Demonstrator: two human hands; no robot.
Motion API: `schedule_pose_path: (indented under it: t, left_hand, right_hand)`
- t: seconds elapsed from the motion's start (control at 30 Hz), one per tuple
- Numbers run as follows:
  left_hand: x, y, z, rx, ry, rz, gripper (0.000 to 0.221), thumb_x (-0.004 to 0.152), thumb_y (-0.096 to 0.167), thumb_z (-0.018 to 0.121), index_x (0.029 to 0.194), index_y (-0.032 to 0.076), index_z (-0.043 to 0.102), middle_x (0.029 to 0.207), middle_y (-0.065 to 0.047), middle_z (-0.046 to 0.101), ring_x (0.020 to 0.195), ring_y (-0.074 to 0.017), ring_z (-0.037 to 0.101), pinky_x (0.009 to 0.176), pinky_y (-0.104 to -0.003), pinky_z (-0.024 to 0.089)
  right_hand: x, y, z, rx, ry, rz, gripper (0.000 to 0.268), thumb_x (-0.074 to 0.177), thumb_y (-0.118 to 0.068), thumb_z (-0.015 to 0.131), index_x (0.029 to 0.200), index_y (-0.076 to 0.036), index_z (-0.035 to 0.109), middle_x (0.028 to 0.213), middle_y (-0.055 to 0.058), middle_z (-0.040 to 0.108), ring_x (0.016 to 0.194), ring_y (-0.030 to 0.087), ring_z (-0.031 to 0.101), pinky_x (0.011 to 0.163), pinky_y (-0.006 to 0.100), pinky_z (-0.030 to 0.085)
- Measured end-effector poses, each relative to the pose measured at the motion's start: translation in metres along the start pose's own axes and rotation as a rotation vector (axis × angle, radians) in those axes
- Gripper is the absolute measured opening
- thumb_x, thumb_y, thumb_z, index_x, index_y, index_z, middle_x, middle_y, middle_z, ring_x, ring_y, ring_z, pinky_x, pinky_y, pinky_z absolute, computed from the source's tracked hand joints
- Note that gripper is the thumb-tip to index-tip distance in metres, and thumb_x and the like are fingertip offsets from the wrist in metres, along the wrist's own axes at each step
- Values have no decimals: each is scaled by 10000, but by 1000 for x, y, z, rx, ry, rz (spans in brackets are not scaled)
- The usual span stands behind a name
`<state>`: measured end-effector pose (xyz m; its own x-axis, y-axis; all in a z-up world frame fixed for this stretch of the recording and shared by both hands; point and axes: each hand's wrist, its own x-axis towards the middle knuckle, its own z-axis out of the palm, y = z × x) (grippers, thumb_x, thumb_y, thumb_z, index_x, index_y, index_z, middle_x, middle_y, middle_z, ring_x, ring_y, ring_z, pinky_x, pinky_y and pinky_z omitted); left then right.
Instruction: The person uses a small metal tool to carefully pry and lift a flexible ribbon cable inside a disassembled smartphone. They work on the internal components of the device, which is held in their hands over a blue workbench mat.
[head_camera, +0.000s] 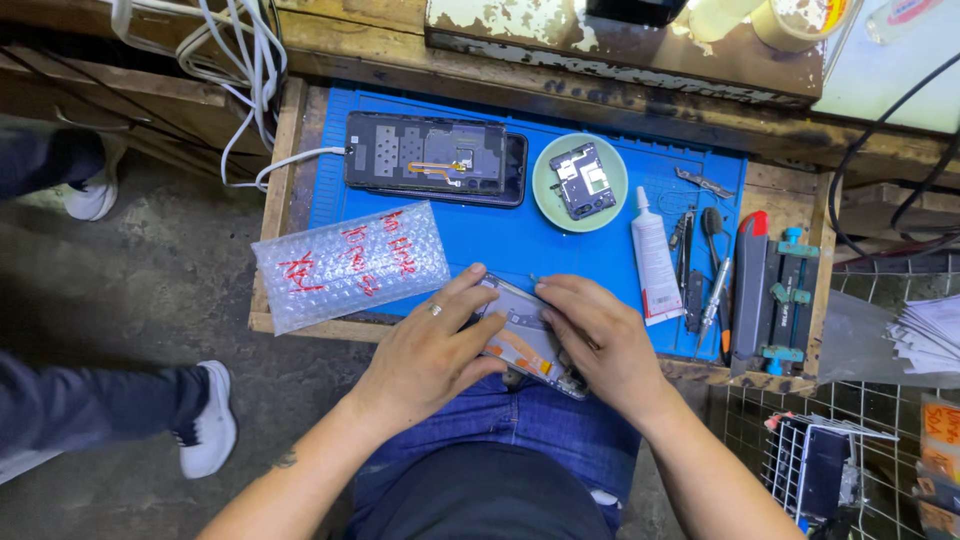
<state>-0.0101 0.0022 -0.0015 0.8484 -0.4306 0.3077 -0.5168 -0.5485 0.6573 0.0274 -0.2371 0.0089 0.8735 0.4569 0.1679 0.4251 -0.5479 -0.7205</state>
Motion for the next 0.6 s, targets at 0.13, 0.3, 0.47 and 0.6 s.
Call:
schedule_pose_path:
  t: [0.13, 0.3, 0.47, 0.6]
  left_hand:
    - [2, 3, 2, 52, 2, 5, 434, 821, 214, 798, 1188, 22, 668, 1353, -167, 582, 1385, -387, 501, 1045, -476, 483]
    - [5, 11, 6, 117, 2, -50, 452, 808, 168, 766, 1214, -1, 663, 1394, -187, 572, 1357, -404, 501, 1043, -492, 463]
    - [8, 15, 5, 118, -14, -113, 391, 847, 90, 709, 1224, -2, 664, 1399, -196, 585, 1366, -413, 508, 1090, -490, 458]
    - [14, 24, 6, 59, 8, -175, 527, 819, 290, 787, 1207, -40, 651, 1376, -238, 568, 1331, -451, 478, 1073, -524, 412]
  right_hand:
    - [-14, -2, 7, 27, 125, 105, 245, 924, -3, 684, 1168, -10, 710, 1200, 161, 717, 1094, 290, 730, 913, 332, 573]
    - [-28, -3, 5, 178, 195, 264, 231, 946, -2, 642, 1166, 17, 708, 1220, 159, 726, 1142, 273, 723, 942, 327, 563]
    - [-39, -6, 5, 222, 231, 262, 234, 955, -10, 636, 1177, 28, 699, 1219, 159, 733, 1138, 250, 729, 950, 312, 559]
    - [-52, -2, 0, 343, 272, 360, 270, 960, -17, 637, 1219, 24, 701, 1159, 139, 757, 1076, 197, 742, 920, 284, 582]
